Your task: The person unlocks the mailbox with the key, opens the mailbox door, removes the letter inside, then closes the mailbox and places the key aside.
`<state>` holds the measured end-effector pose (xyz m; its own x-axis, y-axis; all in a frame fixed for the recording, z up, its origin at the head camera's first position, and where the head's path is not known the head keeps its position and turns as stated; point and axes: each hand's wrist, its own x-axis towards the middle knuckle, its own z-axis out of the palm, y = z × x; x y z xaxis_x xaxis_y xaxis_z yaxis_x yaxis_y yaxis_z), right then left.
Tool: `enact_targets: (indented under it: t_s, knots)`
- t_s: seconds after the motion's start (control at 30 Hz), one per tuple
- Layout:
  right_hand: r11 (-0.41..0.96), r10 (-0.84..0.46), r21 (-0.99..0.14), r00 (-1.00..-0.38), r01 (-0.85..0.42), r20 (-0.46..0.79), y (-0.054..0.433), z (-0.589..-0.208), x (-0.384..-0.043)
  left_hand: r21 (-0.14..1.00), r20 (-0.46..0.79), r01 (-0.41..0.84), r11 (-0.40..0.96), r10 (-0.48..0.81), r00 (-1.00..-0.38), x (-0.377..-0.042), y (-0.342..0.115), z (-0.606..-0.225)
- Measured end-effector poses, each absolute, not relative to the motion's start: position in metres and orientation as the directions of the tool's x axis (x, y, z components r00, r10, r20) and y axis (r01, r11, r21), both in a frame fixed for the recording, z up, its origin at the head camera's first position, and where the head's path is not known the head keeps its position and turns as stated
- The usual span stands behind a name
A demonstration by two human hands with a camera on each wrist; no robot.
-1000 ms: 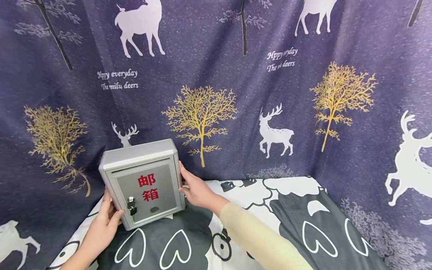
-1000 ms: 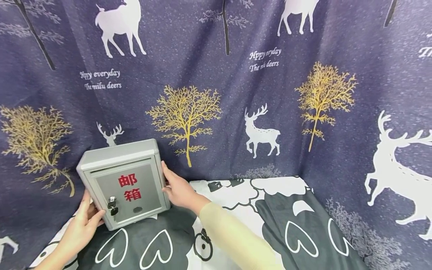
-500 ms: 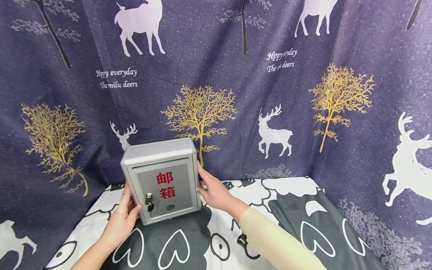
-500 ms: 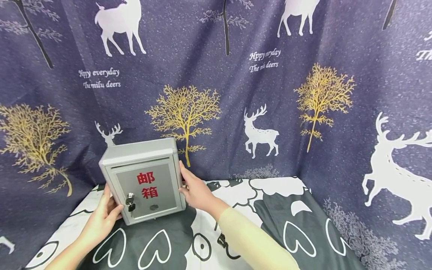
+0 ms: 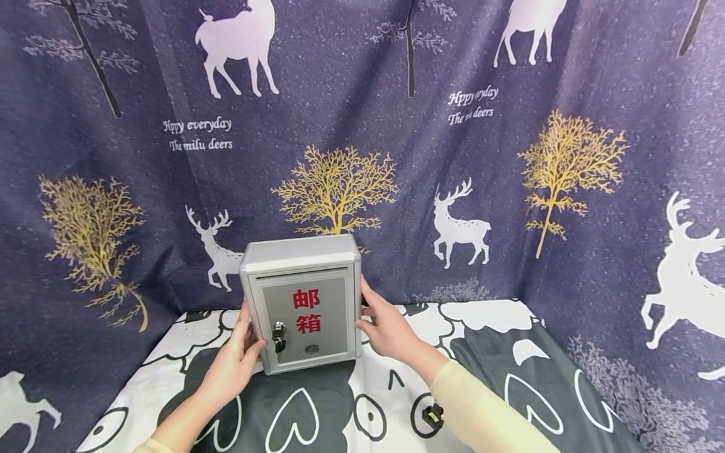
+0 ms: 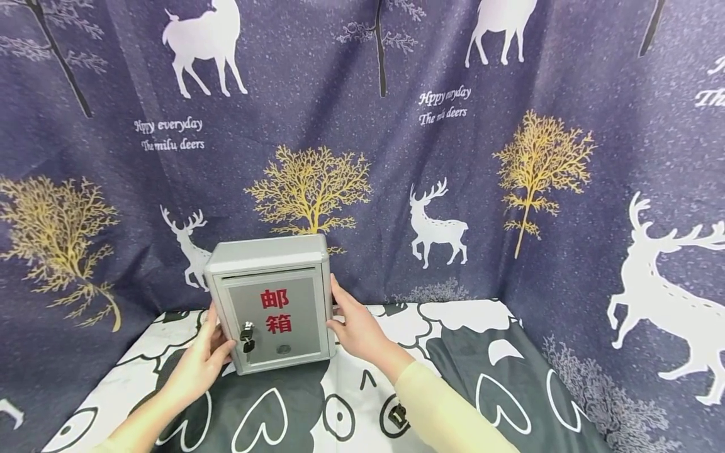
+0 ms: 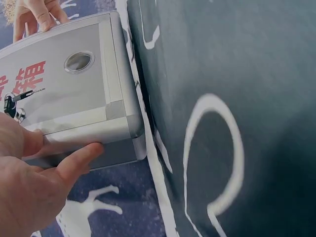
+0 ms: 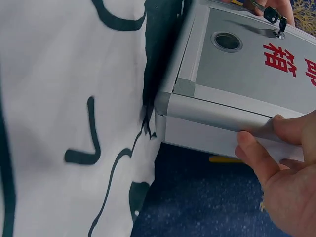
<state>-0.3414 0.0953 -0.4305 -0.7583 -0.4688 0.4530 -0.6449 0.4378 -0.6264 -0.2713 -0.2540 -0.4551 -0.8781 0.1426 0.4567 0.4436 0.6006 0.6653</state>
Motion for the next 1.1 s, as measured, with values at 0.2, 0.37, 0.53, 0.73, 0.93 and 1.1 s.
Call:
enact_targets:
  t_s: [0.2, 0.37, 0.53, 0.73, 0.93, 1.1]
  knots:
    - [0.451, -0.435, -0.646, -0.784, -0.615, 0.443, 0.113, -0.434, -0.337, 0.641, 0.468, 0.467, 0.609, 0.172, -0.867, -0.278, -0.241, -0.460]
    - [0.457, -0.400, -0.667, -0.806, -0.589, 0.437, 0.126, -0.435, -0.331, 0.648, 0.480, 0.497, 0.578, 0.196, -0.855, -0.285, -0.228, -0.464]
    - [0.455, -0.368, -0.679, -0.816, -0.576, 0.446, 0.142, -0.437, -0.327, 0.661, 0.489, 0.524, 0.537, 0.220, -0.844, -0.293, -0.214, -0.465]
    - [0.463, -0.331, -0.689, -0.830, -0.558, 0.449, 0.158, -0.440, -0.323, 0.706, 0.470, 0.532, 0.468, 0.254, -0.845, -0.303, -0.199, -0.469]
    - [0.474, -0.307, -0.703, -0.848, -0.530, 0.433, 0.170, -0.442, -0.319, 0.717, 0.468, 0.536, 0.445, 0.262, -0.844, -0.305, -0.187, -0.473]
    - [0.499, -0.265, -0.687, -0.848, -0.528, 0.460, 0.180, -0.444, -0.315, 0.712, 0.480, 0.546, 0.442, 0.261, -0.837, -0.309, -0.176, -0.472]
